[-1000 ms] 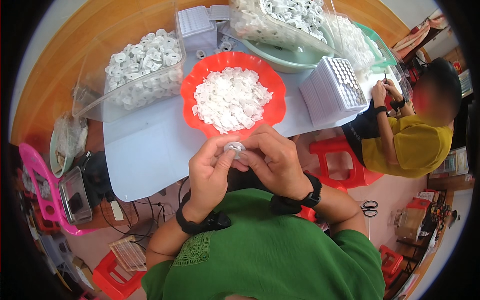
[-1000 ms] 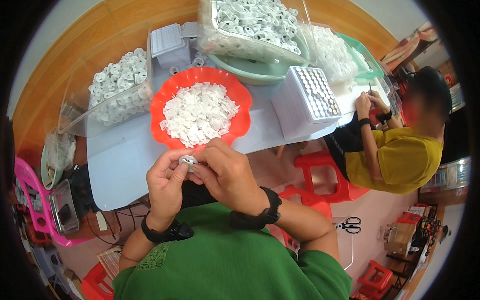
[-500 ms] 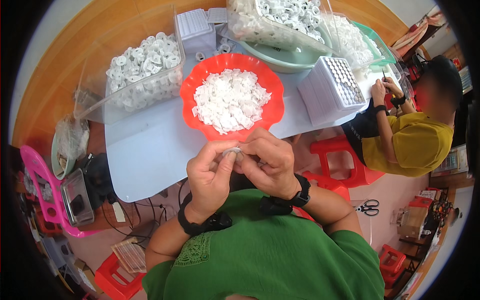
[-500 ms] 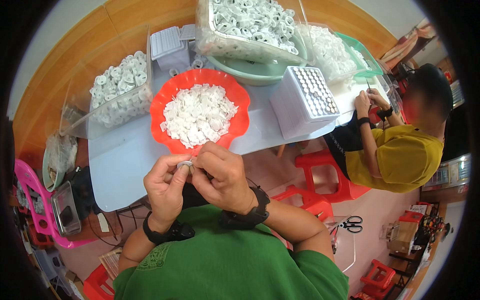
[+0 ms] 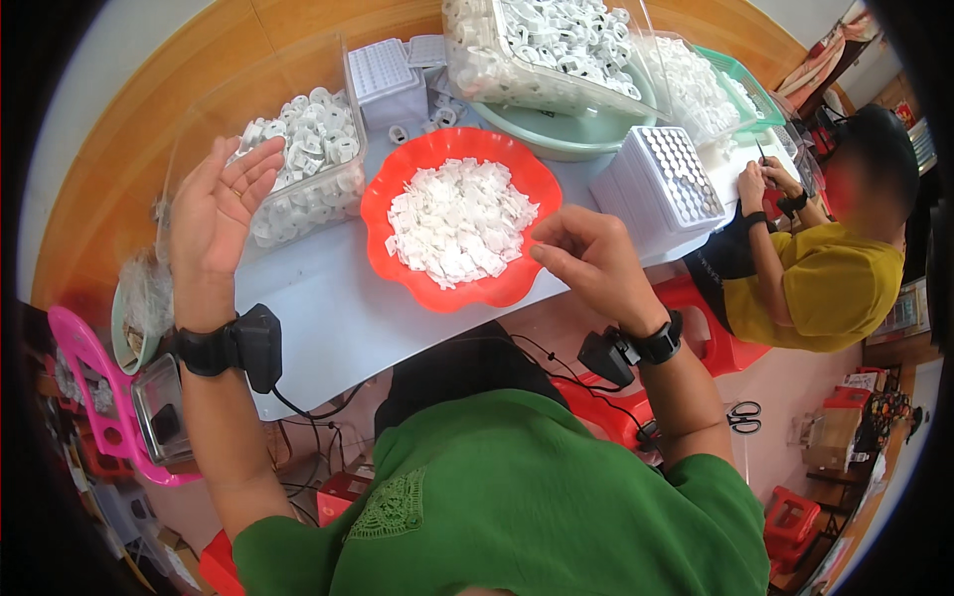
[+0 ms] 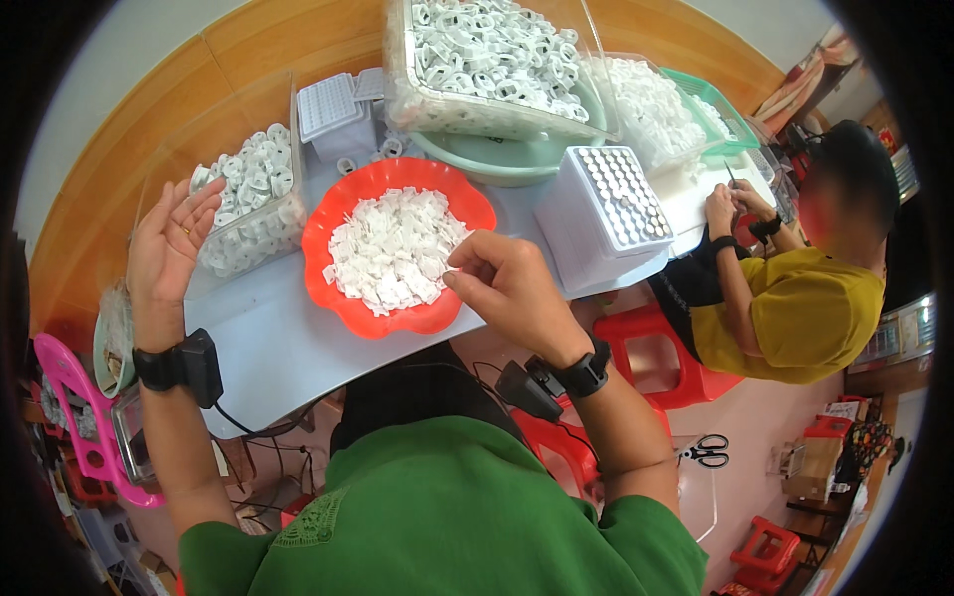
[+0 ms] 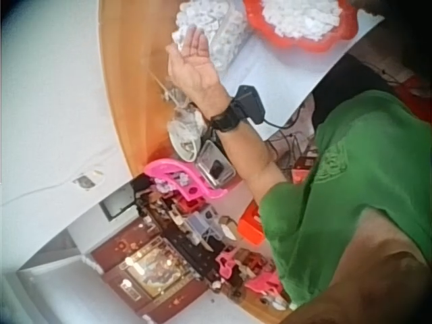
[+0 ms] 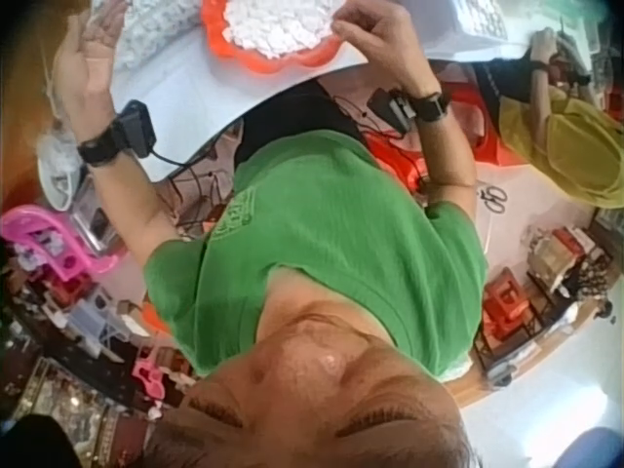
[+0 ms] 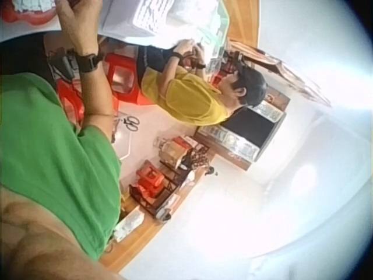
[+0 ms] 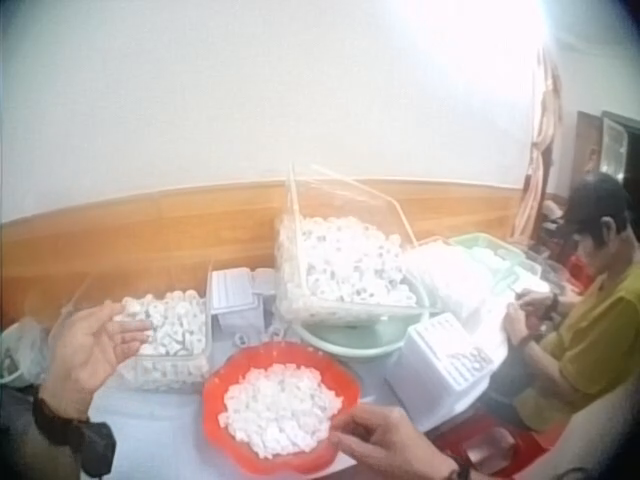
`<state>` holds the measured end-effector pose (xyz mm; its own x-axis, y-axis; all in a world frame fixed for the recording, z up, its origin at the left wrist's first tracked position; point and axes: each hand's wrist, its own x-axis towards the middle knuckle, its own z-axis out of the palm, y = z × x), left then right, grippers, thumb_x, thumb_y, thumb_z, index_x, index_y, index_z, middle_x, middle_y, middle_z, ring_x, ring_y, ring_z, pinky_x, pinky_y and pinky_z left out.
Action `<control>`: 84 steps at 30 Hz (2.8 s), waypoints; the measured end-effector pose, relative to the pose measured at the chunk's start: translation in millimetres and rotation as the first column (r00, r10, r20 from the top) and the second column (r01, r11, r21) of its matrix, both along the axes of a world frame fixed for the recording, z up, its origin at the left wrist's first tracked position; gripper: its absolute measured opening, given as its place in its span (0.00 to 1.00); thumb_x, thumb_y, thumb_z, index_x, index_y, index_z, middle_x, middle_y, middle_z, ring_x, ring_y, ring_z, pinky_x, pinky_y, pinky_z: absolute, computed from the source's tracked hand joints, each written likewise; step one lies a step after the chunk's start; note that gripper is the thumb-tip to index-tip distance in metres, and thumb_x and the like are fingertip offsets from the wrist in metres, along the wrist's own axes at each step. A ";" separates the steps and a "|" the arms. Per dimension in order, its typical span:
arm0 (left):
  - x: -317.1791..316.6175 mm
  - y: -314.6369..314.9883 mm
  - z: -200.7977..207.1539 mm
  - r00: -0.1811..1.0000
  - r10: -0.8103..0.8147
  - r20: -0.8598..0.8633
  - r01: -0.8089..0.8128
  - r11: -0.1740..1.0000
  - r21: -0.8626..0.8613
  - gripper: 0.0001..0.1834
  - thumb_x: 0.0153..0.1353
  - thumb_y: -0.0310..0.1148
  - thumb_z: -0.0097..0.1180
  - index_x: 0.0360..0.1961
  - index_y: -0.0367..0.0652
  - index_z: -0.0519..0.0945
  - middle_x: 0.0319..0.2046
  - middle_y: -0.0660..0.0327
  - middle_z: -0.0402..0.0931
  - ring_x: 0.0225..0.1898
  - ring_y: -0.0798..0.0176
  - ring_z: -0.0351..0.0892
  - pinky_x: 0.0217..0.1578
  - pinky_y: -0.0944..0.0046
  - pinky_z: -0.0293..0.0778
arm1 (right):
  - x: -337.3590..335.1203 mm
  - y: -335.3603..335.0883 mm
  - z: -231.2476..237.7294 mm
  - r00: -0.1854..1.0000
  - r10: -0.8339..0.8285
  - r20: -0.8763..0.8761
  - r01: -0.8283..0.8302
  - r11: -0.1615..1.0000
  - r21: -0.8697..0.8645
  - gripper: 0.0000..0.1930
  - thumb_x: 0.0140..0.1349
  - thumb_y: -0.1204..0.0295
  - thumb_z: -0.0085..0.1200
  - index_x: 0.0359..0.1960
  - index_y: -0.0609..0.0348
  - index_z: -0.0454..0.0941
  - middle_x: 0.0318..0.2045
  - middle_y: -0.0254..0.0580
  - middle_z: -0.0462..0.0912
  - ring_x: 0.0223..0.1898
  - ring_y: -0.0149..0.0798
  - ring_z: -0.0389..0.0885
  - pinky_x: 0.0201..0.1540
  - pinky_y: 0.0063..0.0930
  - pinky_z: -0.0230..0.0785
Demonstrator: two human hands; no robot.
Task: Sorting and assembling small white plastic shoe eyelet components at a workshop table.
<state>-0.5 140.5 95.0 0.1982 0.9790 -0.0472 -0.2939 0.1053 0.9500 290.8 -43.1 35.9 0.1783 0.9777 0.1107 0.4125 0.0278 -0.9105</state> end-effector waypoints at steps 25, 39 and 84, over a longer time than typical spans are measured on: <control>38.3 -95.0 -90.4 0.879 -0.476 -0.019 0.469 0.871 -0.146 0.13 0.65 0.29 0.46 0.46 0.30 0.75 0.32 0.50 0.80 0.25 0.67 0.79 0.23 0.73 0.75 | -5.6 74.4 20.3 0.699 0.259 0.666 -0.348 0.937 0.001 0.08 0.49 0.72 0.59 0.30 0.61 0.78 0.21 0.47 0.79 0.27 0.49 0.78 0.29 0.37 0.70; 42.4 -100.7 -96.1 0.879 -0.472 0.064 0.474 0.857 -0.202 0.12 0.65 0.28 0.47 0.45 0.31 0.75 0.32 0.52 0.80 0.26 0.67 0.79 0.25 0.73 0.73 | 95.8 209.9 94.2 0.842 0.001 0.540 0.023 0.999 -0.037 0.11 0.50 0.73 0.57 0.34 0.68 0.77 0.23 0.47 0.79 0.20 0.33 0.79 0.19 0.26 0.73; 72.9 -149.2 -95.4 0.862 -0.491 0.124 0.457 0.861 0.224 0.24 0.60 0.28 0.56 0.58 0.35 0.69 0.45 0.63 0.69 0.44 0.70 0.71 0.37 0.72 0.72 | -51.2 -19.7 8.3 0.595 0.068 -0.801 -0.187 0.981 -0.056 0.05 0.59 0.77 0.55 0.33 0.68 0.74 0.25 0.44 0.80 0.25 0.32 0.82 0.21 0.20 0.75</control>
